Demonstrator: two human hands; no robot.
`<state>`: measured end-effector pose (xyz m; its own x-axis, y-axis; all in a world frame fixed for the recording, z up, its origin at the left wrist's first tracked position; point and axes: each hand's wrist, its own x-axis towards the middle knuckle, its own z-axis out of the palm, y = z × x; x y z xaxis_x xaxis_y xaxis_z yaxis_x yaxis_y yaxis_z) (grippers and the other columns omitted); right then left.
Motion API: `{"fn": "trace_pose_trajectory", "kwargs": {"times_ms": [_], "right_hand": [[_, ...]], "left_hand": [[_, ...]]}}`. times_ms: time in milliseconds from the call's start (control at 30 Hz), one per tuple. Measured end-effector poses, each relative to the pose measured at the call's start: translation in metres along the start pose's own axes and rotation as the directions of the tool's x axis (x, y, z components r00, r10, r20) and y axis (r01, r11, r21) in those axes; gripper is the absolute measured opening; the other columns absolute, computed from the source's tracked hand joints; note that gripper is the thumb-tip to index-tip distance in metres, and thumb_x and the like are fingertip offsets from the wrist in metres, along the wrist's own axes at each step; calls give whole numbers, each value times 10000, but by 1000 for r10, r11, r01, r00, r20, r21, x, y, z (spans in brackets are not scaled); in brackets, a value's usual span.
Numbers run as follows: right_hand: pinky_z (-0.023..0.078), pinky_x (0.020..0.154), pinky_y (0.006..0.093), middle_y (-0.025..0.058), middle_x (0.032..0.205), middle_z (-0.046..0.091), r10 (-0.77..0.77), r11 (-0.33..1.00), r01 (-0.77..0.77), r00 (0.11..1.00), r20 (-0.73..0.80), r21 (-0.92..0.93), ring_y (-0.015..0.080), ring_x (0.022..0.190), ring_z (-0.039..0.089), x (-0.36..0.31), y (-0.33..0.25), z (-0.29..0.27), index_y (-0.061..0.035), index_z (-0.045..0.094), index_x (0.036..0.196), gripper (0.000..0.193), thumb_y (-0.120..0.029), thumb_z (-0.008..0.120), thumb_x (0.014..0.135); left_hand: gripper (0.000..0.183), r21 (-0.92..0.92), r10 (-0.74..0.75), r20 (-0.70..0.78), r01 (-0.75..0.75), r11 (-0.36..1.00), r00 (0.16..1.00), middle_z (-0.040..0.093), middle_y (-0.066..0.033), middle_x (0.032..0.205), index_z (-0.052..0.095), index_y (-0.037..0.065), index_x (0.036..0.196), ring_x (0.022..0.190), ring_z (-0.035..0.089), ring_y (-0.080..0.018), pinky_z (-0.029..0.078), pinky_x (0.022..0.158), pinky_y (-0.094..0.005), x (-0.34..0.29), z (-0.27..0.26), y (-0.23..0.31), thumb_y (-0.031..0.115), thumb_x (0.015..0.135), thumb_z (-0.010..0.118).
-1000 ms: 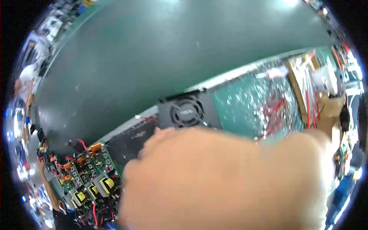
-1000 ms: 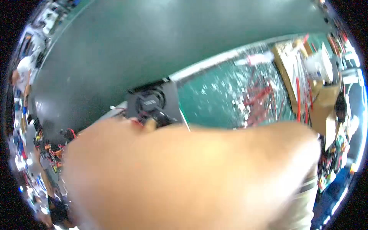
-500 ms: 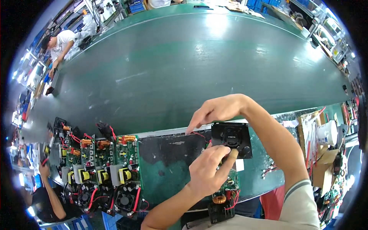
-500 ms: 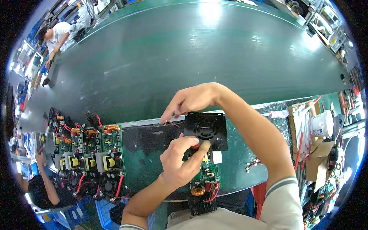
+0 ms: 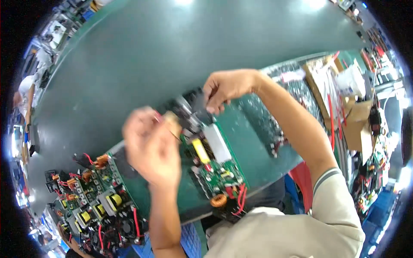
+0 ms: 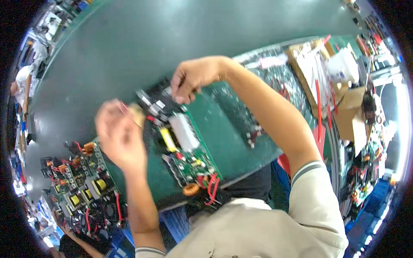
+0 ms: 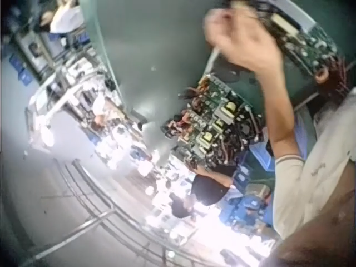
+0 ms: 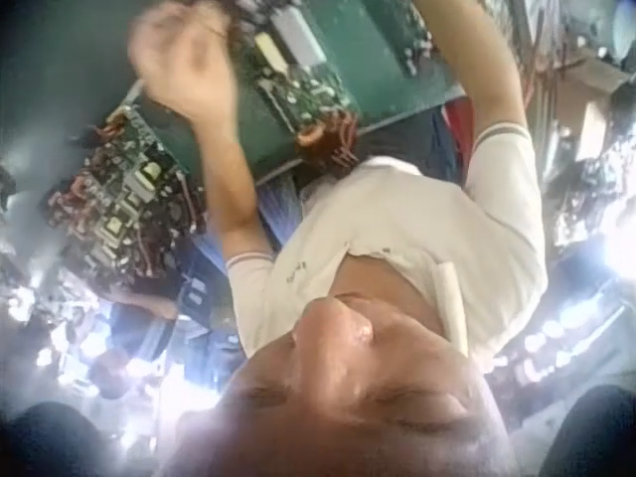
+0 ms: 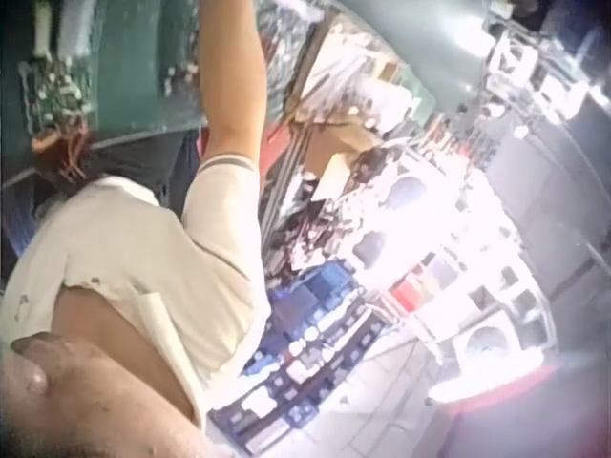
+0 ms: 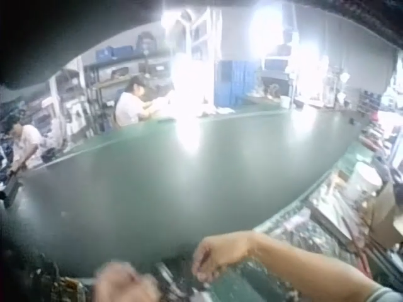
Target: Assembling electronic components and cooling fans onto circuit boards in a factory production line.
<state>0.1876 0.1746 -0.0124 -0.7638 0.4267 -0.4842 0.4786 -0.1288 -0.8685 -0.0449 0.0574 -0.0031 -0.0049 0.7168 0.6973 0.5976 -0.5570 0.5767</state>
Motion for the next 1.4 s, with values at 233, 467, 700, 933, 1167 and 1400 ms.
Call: {"fn": "trace_pose_trajectory", "kwargs": {"times_ms": [233,467,700,933,1167,1400], "right_hand": [[495,660,287,35,758,669,-211,958,126,919,-333,-258,108,728,614,-18,24,28,16,699,940,159,-113,698,848],[537,639,276,57,788,692,-57,976,131,926,-374,174,132,687,653,-25,23,41,24,721,942,145,-99,701,868],[568,702,266,73,857,704,-17,940,115,956,-293,320,158,780,699,-25,22,33,53,713,957,159,-75,714,862],[571,716,265,67,848,699,-82,920,178,959,-273,349,157,789,694,-18,36,31,43,714,947,153,-84,712,863],[551,691,272,57,809,683,-74,965,131,967,-244,229,145,762,667,-20,28,29,29,711,911,136,-89,724,843],[557,664,274,79,808,685,-29,995,52,969,-246,89,145,723,667,-22,22,30,34,705,913,164,-100,746,828]], "left_hand": [[114,40,-323,414,338,940,851,604,-74,1113,739,-20,955,800,645,-124,515,671,-271,58,16,21,-5,843,719],[148,0,-302,392,328,945,869,599,-85,1120,706,-62,998,824,646,-149,533,728,-283,50,24,12,-42,855,673],[164,64,-293,407,293,954,865,604,-84,1149,702,-54,1012,790,631,-139,526,705,-273,56,27,11,-60,856,651],[180,82,-315,412,310,947,855,604,-77,1149,702,-54,1019,794,623,-126,525,711,-263,58,32,10,-77,848,650],[189,63,-295,409,296,953,864,605,-68,1131,705,-52,1024,805,609,-113,523,718,-258,58,32,12,-84,847,649],[191,151,-314,413,276,949,855,601,-90,1132,711,-26,1030,844,616,-154,521,760,-287,59,31,19,-48,844,674]]}}
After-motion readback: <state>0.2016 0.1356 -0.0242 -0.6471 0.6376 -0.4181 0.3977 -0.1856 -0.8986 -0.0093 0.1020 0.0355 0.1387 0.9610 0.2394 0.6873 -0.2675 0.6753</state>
